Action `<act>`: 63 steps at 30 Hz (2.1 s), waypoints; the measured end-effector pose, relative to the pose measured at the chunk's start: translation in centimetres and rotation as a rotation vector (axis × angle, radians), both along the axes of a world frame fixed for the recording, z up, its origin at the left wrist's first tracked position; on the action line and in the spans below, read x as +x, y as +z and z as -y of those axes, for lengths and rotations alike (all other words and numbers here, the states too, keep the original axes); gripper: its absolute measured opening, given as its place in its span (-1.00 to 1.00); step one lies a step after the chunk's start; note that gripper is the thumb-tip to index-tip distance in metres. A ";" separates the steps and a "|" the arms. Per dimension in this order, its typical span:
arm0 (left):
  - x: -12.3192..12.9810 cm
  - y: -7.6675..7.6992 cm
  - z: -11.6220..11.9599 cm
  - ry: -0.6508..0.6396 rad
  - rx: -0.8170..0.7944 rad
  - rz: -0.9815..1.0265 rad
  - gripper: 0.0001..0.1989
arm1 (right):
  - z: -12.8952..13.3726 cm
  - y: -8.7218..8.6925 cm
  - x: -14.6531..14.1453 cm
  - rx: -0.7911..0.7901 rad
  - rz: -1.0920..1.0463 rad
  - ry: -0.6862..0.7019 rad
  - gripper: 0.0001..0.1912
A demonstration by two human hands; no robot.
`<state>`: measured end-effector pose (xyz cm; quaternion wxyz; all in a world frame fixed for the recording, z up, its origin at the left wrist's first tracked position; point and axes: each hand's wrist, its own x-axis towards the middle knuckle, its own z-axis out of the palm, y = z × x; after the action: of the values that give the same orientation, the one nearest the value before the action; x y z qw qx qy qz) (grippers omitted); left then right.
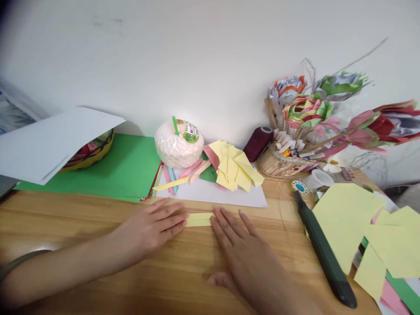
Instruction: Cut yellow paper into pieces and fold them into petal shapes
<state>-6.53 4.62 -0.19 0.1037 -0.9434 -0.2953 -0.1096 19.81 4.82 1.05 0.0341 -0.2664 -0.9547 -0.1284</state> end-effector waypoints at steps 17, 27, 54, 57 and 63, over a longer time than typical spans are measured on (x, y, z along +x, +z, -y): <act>0.6 0.4 -0.7 0.039 0.012 0.281 -0.78 | -1.3 0.6 -3.1 -0.334 -0.305 -0.008 -0.79; 0.7 0.8 -0.6 -0.027 0.038 0.251 -0.83 | -1.2 0.1 -3.0 -0.334 -0.253 0.007 -0.82; 1.9 0.6 -0.5 0.482 -0.402 0.303 -0.89 | -1.9 -1.8 -4.9 -0.290 -0.409 -0.343 -0.90; 1.8 0.5 -0.5 0.465 -0.386 0.272 -0.93 | -1.9 -1.6 -4.8 -0.278 -0.397 -0.387 -0.91; 1.6 0.7 -0.6 0.434 -0.417 0.274 -0.93 | -2.2 -1.1 -4.0 -0.377 -0.427 -0.432 -0.90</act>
<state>-4.90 5.19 0.51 -0.1116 -0.8358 -0.5167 -0.1482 15.78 7.03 -0.04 0.1551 -0.4844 -0.8546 0.1046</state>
